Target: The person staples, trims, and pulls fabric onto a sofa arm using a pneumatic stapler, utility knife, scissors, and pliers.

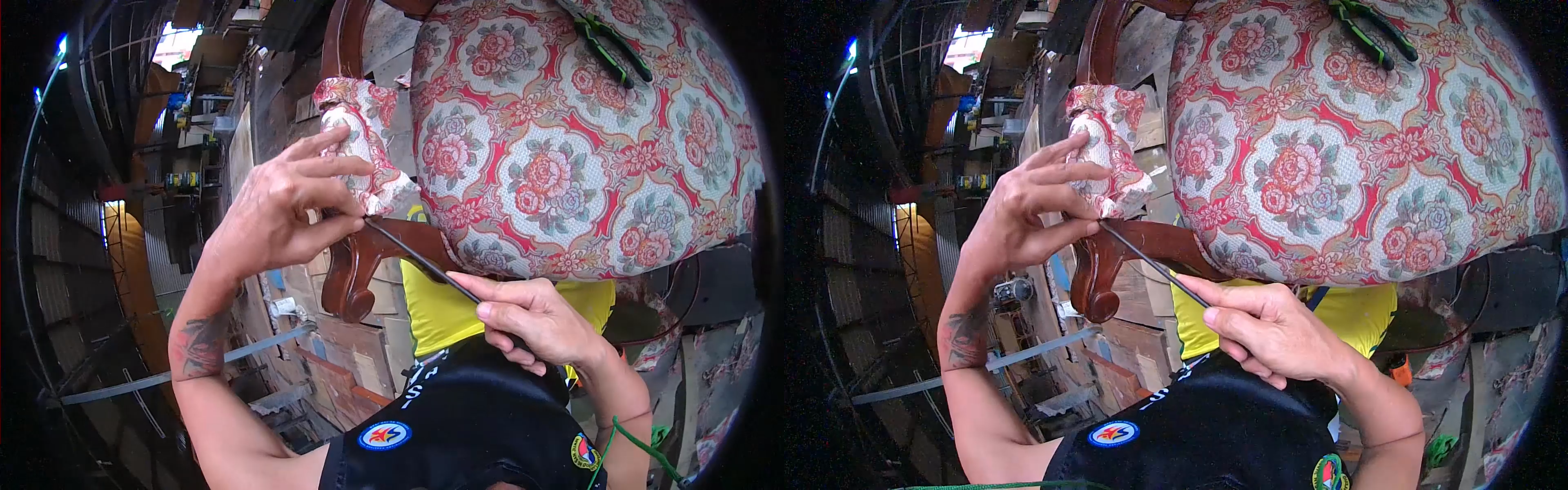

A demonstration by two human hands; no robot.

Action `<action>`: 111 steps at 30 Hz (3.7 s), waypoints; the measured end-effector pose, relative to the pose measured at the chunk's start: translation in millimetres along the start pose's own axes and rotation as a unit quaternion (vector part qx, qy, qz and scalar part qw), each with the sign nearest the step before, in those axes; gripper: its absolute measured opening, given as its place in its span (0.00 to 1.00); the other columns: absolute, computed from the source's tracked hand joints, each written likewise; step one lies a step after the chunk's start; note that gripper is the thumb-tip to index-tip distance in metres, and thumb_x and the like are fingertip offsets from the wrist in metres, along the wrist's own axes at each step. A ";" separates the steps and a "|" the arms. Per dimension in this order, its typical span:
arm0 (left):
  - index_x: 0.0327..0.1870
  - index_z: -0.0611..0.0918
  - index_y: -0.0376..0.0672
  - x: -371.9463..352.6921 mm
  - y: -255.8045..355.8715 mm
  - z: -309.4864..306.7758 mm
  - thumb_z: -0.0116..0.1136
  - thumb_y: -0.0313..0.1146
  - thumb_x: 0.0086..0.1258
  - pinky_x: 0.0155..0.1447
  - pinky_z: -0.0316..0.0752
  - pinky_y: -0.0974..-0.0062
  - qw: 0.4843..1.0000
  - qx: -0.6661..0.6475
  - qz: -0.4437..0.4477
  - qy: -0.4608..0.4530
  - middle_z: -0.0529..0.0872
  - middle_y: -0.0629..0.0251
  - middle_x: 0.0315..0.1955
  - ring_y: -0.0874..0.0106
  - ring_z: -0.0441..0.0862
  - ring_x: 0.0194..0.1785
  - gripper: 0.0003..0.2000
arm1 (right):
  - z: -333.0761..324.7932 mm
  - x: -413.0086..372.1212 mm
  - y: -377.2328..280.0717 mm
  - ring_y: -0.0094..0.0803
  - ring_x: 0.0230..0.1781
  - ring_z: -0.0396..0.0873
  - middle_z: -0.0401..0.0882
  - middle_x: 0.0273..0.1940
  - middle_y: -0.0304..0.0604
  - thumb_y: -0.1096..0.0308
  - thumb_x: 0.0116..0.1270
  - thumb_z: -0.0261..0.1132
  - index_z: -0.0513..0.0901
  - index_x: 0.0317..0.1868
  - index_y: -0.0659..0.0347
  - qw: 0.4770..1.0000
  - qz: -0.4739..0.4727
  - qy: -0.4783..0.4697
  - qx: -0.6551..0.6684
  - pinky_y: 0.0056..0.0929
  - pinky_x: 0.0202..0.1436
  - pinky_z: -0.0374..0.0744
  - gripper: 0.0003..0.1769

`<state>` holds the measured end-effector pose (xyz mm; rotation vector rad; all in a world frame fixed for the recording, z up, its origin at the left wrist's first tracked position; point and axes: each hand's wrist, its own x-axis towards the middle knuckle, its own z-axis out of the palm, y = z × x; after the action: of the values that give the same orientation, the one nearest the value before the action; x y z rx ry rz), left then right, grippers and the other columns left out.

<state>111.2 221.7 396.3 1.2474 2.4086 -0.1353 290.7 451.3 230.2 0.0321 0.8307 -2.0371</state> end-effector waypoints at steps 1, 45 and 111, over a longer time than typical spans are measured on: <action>0.35 0.92 0.48 1.3 -2.6 0.1 0.80 0.32 0.55 0.76 0.72 0.52 1.000 -0.005 0.002 0.003 0.91 0.69 0.56 0.53 0.75 0.76 0.08 | 0.9 -1.4 2.7 0.13 0.16 0.65 0.68 0.25 0.28 0.59 0.84 0.55 0.65 0.82 0.44 1.000 -0.004 -0.005 0.002 0.17 0.17 0.70 0.29; 0.47 0.89 0.43 -15.2 -4.7 18.3 0.72 0.29 0.65 0.68 0.72 0.61 0.992 -0.059 -0.018 0.113 0.88 0.62 0.52 0.63 0.82 0.60 0.11 | 0.3 20.1 18.6 0.15 0.12 0.63 0.74 0.32 0.38 0.61 0.82 0.58 0.69 0.78 0.53 0.918 -0.032 -0.140 0.370 0.15 0.08 0.62 0.28; 0.83 0.57 0.40 2.3 1.3 103.7 0.38 0.47 0.89 0.66 0.83 0.61 0.662 -0.663 -0.095 0.338 0.73 0.55 0.72 0.64 0.82 0.66 0.29 | 59.1 -3.8 -31.1 0.11 0.25 0.60 0.64 0.24 0.22 0.70 0.81 0.58 0.78 0.72 0.67 0.969 -0.089 0.174 -0.152 0.19 0.28 0.61 0.23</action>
<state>144.6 195.8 301.5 0.2624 2.0798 1.9467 286.1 431.9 294.1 0.1510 1.4051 -2.0774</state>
